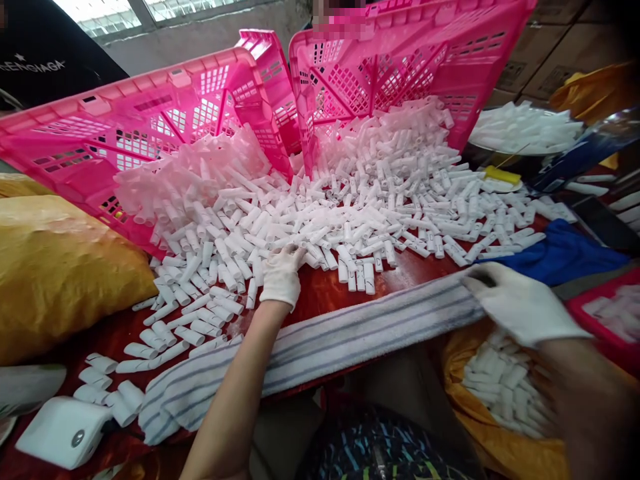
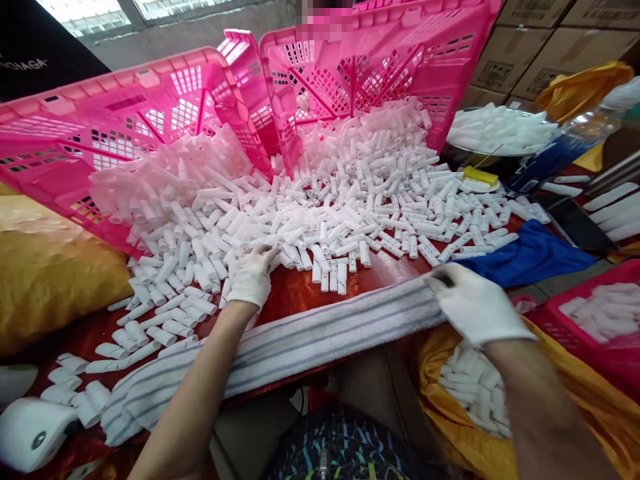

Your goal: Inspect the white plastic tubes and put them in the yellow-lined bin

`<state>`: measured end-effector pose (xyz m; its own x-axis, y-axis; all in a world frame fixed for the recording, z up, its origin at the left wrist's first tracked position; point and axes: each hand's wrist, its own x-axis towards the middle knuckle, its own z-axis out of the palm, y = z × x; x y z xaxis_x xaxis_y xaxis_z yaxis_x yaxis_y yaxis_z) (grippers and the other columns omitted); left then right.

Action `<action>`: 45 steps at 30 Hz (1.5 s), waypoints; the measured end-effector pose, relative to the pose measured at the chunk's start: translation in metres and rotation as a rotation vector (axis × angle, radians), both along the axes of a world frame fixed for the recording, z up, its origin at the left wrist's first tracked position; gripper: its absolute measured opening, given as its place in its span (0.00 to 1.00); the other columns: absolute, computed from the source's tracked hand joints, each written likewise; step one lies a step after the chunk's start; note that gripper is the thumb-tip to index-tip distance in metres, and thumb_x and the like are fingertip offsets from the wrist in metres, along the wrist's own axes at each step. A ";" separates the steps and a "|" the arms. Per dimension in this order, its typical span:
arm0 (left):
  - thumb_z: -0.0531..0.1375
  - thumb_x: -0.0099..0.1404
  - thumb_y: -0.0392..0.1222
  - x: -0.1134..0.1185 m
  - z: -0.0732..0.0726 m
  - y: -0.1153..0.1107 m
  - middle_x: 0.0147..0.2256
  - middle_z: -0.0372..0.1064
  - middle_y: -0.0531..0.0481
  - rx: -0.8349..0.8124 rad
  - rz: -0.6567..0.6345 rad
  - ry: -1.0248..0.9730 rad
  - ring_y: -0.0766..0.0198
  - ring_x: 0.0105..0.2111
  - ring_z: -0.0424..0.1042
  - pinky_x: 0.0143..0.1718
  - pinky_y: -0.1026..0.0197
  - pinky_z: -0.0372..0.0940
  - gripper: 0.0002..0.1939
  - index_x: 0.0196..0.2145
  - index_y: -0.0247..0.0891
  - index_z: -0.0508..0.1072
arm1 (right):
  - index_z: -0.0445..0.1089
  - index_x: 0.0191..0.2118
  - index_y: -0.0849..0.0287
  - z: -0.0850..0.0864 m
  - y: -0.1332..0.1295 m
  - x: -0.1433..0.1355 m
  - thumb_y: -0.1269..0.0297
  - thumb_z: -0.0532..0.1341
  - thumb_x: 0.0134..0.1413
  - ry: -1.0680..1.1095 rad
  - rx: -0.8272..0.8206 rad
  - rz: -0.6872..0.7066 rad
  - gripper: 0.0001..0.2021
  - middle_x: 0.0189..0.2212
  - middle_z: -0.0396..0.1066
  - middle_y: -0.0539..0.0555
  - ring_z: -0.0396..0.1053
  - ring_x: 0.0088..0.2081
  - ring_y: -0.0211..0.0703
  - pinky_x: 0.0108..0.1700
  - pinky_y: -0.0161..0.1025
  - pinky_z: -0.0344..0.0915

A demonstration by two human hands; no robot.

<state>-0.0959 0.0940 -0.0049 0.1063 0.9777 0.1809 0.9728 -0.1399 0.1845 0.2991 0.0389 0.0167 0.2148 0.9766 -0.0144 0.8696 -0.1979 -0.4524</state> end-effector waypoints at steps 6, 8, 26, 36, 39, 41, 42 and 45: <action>0.51 0.67 0.35 0.024 -0.003 -0.013 0.44 0.73 0.43 -0.101 -0.170 0.014 0.50 0.43 0.67 0.41 0.51 0.58 0.15 0.45 0.42 0.76 | 0.73 0.42 0.61 -0.013 0.088 -0.080 0.57 0.56 0.55 -0.002 -0.075 0.086 0.15 0.35 0.76 0.59 0.71 0.37 0.48 0.39 0.40 0.63; 0.53 0.66 0.36 0.027 -0.001 -0.025 0.43 0.73 0.43 -0.077 -0.147 -0.058 0.49 0.44 0.66 0.41 0.50 0.57 0.13 0.42 0.43 0.77 | 0.73 0.44 0.62 -0.023 0.099 -0.095 0.54 0.60 0.52 0.005 -0.094 0.131 0.19 0.35 0.76 0.59 0.71 0.36 0.49 0.37 0.39 0.64; 0.73 0.42 0.40 0.060 0.006 -0.071 0.28 0.69 0.56 -0.433 0.302 -1.920 0.70 0.27 0.72 0.33 0.67 0.65 0.30 0.40 0.38 0.63 | 0.60 0.35 0.55 -0.028 0.044 -0.149 0.52 0.67 0.41 0.979 0.210 0.044 0.20 0.25 0.67 0.47 0.68 0.24 0.40 0.27 0.38 0.66; 0.61 0.63 0.50 0.101 -0.002 -0.098 0.27 0.68 0.53 -0.188 0.190 -1.616 0.70 0.25 0.68 0.30 0.66 0.64 0.21 0.47 0.35 0.63 | 0.64 0.30 0.56 -0.015 0.021 -0.182 0.55 0.74 0.32 1.471 0.127 -0.050 0.21 0.21 0.67 0.43 0.62 0.18 0.32 0.19 0.32 0.60; 0.61 0.63 0.53 0.103 -0.004 -0.099 0.27 0.65 0.55 -0.179 0.219 -1.590 0.72 0.23 0.64 0.27 0.67 0.61 0.21 0.47 0.36 0.64 | 0.69 0.30 0.58 -0.017 0.017 -0.180 0.50 0.73 0.34 1.443 0.033 0.027 0.20 0.22 0.68 0.45 0.63 0.22 0.32 0.25 0.33 0.63; 0.60 0.63 0.54 0.101 -0.003 -0.098 0.26 0.63 0.56 -0.206 0.239 -1.526 0.72 0.23 0.61 0.25 0.68 0.59 0.21 0.46 0.37 0.66 | 0.71 0.30 0.58 -0.016 0.014 -0.178 0.49 0.74 0.29 1.423 0.012 0.035 0.22 0.23 0.69 0.46 0.63 0.24 0.32 0.28 0.33 0.63; 0.60 0.62 0.54 0.099 -0.002 -0.098 0.27 0.63 0.56 -0.204 0.242 -1.493 0.72 0.23 0.60 0.25 0.68 0.59 0.21 0.45 0.37 0.67 | 0.72 0.30 0.59 -0.014 0.014 -0.177 0.48 0.74 0.27 1.413 0.004 0.033 0.24 0.24 0.69 0.46 0.63 0.25 0.32 0.29 0.34 0.63; 0.61 0.62 0.55 0.096 0.002 -0.099 0.27 0.61 0.56 -0.184 0.233 -1.495 0.73 0.24 0.58 0.25 0.68 0.57 0.21 0.44 0.37 0.68 | 0.73 0.29 0.59 -0.009 0.014 -0.174 0.47 0.74 0.26 1.372 -0.029 0.057 0.24 0.22 0.69 0.47 0.63 0.25 0.33 0.30 0.35 0.63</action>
<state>0.0001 -0.0047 -0.0026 -0.2133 0.9665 -0.1429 -0.1194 0.1194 0.9856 0.1255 0.0534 0.0075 -0.0285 0.9791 -0.2012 -0.2601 -0.2016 -0.9443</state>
